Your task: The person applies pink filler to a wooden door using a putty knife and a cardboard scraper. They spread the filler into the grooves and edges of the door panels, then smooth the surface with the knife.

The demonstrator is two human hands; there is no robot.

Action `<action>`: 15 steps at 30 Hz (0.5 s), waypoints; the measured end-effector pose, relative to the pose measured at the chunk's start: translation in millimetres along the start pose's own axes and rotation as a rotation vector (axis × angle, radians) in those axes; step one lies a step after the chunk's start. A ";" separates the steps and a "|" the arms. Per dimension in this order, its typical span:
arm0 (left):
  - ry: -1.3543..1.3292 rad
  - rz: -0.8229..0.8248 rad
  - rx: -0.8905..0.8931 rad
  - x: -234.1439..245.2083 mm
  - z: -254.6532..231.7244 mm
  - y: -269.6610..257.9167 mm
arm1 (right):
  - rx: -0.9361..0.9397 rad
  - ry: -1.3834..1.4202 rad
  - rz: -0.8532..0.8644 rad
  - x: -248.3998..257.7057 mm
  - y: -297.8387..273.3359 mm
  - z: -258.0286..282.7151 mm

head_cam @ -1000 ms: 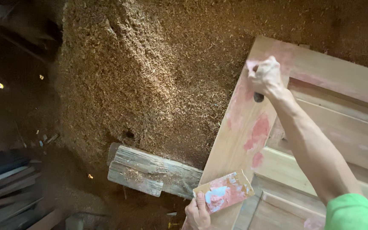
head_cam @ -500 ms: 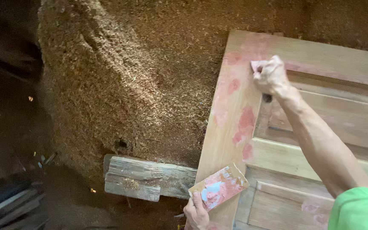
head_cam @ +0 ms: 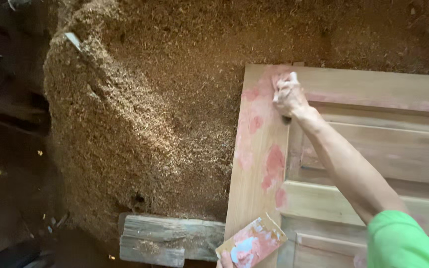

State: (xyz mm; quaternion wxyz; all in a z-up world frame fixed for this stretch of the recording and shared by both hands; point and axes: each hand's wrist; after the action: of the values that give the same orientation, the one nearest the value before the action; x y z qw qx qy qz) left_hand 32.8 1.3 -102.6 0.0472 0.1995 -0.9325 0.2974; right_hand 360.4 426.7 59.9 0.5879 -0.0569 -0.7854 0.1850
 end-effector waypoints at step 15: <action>-0.060 -0.026 0.058 -1.6 31.0 5.9 | -0.243 0.777 0.008 25.5 -15.8 2.8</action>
State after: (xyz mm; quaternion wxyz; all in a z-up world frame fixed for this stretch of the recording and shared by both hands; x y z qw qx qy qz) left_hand 32.8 -11.6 -131.5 0.0175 0.2216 -0.9217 0.3178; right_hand 352.0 419.3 87.8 0.8292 -0.1944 -0.5209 0.0579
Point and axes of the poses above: each hand's wrist, its own y-axis towards the middle knuckle, its own x-axis out of the back of the hand, z = x × y, and after that the axes turned 5 degrees about y, right-handed
